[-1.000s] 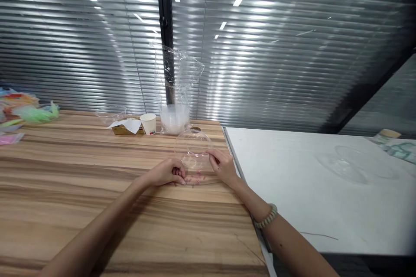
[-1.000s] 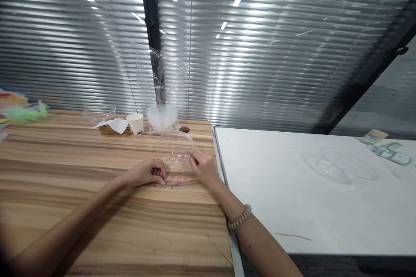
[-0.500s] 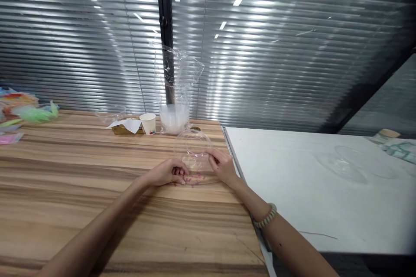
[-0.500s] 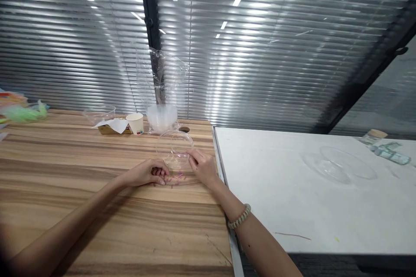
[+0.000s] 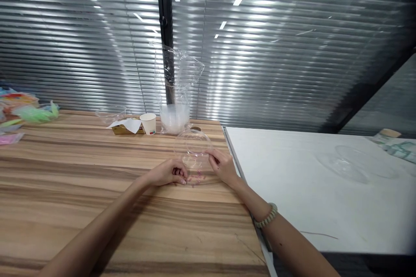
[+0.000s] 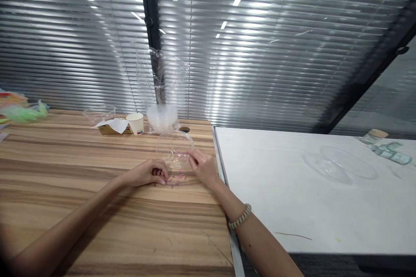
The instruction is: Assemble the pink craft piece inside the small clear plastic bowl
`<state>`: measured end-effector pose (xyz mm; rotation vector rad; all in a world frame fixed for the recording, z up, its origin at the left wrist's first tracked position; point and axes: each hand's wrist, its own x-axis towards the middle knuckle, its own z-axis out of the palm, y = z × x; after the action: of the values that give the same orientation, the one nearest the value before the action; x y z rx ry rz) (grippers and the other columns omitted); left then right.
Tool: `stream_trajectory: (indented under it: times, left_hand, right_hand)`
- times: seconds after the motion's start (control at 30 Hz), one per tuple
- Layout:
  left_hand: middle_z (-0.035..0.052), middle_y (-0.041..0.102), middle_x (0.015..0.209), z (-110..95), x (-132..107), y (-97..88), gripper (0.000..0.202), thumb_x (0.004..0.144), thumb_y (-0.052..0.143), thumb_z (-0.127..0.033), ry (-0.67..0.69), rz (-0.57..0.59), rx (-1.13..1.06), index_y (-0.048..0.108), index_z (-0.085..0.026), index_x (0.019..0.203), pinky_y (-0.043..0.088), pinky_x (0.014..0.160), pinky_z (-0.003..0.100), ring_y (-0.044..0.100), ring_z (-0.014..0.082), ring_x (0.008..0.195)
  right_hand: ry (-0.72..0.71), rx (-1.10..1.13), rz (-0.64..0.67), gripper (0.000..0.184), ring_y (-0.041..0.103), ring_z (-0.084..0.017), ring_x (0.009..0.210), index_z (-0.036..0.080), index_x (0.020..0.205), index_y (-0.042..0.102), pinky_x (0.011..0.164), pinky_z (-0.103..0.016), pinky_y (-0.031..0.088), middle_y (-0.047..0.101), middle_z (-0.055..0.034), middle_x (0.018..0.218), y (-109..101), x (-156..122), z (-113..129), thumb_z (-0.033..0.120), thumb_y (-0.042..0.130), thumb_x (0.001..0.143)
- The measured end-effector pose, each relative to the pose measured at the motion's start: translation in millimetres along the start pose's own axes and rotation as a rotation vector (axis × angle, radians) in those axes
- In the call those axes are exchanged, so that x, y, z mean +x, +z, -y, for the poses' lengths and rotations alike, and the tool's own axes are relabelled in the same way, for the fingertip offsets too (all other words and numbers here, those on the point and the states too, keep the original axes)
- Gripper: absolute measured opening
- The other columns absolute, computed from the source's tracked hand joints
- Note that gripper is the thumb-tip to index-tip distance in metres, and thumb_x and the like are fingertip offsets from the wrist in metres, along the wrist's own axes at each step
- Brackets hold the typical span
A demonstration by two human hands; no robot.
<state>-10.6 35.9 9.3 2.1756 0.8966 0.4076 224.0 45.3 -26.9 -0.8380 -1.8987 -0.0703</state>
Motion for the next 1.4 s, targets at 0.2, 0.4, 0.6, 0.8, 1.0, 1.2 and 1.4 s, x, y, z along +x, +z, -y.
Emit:
stream_trajectory:
  times: [0.2,0.4,0.6,0.8,1.0,1.2,1.4]
  left_hand:
    - [0.0031,0.062,0.072,-2.0,-0.2,-0.5,0.013,0.072,0.07,-0.025,0.001,-0.004,-0.003,0.069,-0.012,0.074,0.038,0.059,0.019,0.052,0.0123,0.066]
    - [0.0033,0.062,0.072,-2.3,-0.4,-0.5,0.016,0.072,0.07,-0.028,0.009,-0.012,0.021,0.069,-0.013,0.075,0.038,0.06,0.02,0.053,0.0132,0.068]
    - [0.0043,0.063,0.074,-2.8,-0.6,-0.5,0.017,0.074,0.069,-0.029,0.02,0.005,0.019,0.07,-0.013,0.076,0.039,0.061,0.02,0.053,0.0131,0.068]
    - [0.0041,0.064,0.073,0.2,0.4,0.3,0.013,0.074,0.069,-0.025,0.019,0.002,0.014,0.069,-0.012,0.075,0.038,0.059,0.02,0.053,0.0126,0.066]
    - [0.0036,0.062,0.072,1.5,0.5,0.9,0.015,0.073,0.07,-0.027,0.012,-0.001,0.001,0.069,-0.012,0.075,0.038,0.058,0.02,0.052,0.0123,0.066]
    - [0.0032,0.061,0.07,1.8,0.7,1.1,0.017,0.073,0.07,-0.03,0.005,-0.001,-0.002,0.069,-0.012,0.075,0.038,0.057,0.019,0.051,0.0119,0.064]
    - [0.0024,0.061,0.071,-0.7,0.5,0.6,0.018,0.074,0.069,-0.032,0.011,-0.003,0.018,0.069,-0.013,0.075,0.037,0.057,0.019,0.051,0.0119,0.065]
  right_hand:
    - [0.014,0.008,0.014,0.026,0.061,-0.015,0.069,0.02,0.094,0.065,0.064,-0.025,0.047,0.069,-0.002,0.079,-1.1,0.7,1.2,0.011,0.042,0.086]
    - [0.028,0.019,0.028,0.027,0.062,-0.015,0.068,0.02,0.094,0.065,0.061,-0.026,0.046,0.069,-0.0023,0.079,-1.6,1.0,2.4,0.01,0.042,0.085]
    - [0.029,0.01,0.043,0.027,0.062,-0.015,0.069,0.021,0.094,0.065,0.063,-0.026,0.046,0.069,-0.002,0.078,-1.9,1.2,2.7,0.01,0.042,0.085]
    - [0.013,0.011,0.067,0.027,0.061,-0.015,0.067,0.019,0.096,0.066,0.061,-0.025,0.045,0.068,-0.0025,0.077,-3.2,1.5,4.4,0.009,0.042,0.086]
    - [0.014,-0.012,0.068,0.028,0.061,-0.014,0.066,0.021,0.095,0.066,0.061,-0.025,0.045,0.067,-0.0015,0.075,-3.1,2.0,4.2,0.01,0.041,0.086]
    - [0.007,-0.016,0.079,0.028,0.061,-0.015,0.067,0.02,0.095,0.066,0.061,-0.025,0.045,0.068,-0.0022,0.077,-3.9,2.1,4.7,0.01,0.042,0.085]
    - [0.004,-0.033,0.09,0.028,0.061,-0.015,0.065,0.02,0.095,0.066,0.06,-0.025,0.045,0.068,-0.0023,0.075,-4.2,3.1,6.2,0.011,0.042,0.086]
